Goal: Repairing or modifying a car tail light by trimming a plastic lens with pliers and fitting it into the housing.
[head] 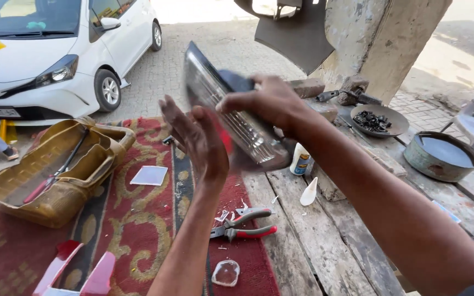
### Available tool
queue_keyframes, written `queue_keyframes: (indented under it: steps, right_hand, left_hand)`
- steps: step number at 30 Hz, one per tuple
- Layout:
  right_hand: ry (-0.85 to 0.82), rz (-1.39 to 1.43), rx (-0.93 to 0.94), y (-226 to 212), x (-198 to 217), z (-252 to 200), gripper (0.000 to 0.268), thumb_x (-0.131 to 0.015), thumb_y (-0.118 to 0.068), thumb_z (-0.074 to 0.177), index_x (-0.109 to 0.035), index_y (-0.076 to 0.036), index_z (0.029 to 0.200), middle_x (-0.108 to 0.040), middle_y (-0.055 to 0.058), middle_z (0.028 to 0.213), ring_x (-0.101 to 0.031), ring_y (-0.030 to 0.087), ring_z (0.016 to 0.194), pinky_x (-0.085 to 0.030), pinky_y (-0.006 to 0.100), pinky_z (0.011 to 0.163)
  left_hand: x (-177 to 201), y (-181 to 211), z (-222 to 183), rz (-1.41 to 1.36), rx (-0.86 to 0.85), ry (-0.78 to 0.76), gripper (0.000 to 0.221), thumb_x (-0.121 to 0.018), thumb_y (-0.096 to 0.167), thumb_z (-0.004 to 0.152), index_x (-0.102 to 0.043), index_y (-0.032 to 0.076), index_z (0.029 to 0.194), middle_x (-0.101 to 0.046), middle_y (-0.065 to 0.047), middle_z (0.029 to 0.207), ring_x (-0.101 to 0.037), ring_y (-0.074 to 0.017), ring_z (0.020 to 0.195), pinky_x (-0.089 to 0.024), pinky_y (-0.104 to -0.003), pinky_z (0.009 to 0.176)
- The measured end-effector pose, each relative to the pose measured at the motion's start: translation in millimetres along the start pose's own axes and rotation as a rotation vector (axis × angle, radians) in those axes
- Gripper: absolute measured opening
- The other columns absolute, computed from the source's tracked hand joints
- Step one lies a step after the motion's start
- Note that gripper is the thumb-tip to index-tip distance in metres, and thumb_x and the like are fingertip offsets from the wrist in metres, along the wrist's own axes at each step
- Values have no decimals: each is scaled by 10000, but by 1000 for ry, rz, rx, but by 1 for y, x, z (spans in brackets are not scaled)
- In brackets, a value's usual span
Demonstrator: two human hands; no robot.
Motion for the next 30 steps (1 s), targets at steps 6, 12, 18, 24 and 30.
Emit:
queue_keyframes:
  steps: [6, 12, 18, 24, 30]
  right_hand:
    - [44, -97, 115, 13, -5, 14, 978, -865, -631, 516, -660, -95, 1308, -726, 179, 1011, -752, 336, 925, -590, 483, 877]
    - [43, -82, 84, 13, -6, 12, 984, -849, -579, 537, -627, -86, 1360, -725, 162, 1073, -741, 340, 1020, -549, 466, 923]
    - [48, 288, -33, 18, -2, -10, 905, -770, -541, 547, -672, -120, 1343, -723, 150, 1078, -718, 313, 1005, -532, 407, 897]
    - [126, 1195, 3, 66, -31, 16, 736, -703, -411, 737, -584, -6, 1339, -654, 153, 1075, -638, 280, 988, -525, 470, 942]
    - [-43, 1224, 8, 155, -94, 62, 400, -813, -74, 738, -607, -78, 1081, -483, -23, 840, -597, 144, 847, -528, 414, 839]
  left_hand:
    - [5, 12, -4, 20, -46, 13, 1047, -86, 883, 914, -66, 163, 1673, -7, -219, 1733, 25, -426, 1595, 51, -724, 1209]
    - [13, 8, 10, -60, -21, 63, 1047, -112, 890, 910, -128, 165, 1665, -25, -219, 1732, 23, -445, 1589, 105, -701, 1220]
    - [18, -2, 12, 62, 34, 16, 977, -358, 776, 982, -146, 87, 1641, -98, -282, 1684, -45, -484, 1570, -8, -731, 1205]
    - [30, -34, 29, -446, 517, -173, 692, -731, 489, 859, -611, 32, 1364, -637, -146, 1188, -625, -288, 1155, -486, -480, 976]
    - [40, -42, 39, -870, 601, -73, 356, -842, 121, 756, -732, 16, 1078, -750, -193, 949, -773, -328, 842, -622, -448, 834]
Point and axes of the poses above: each hand's wrist, its own z-axis towards the middle knuckle, its own x-axis out of the back of the hand, y = z × x, the point moved 4 cm from there along z, towards the middle knuckle
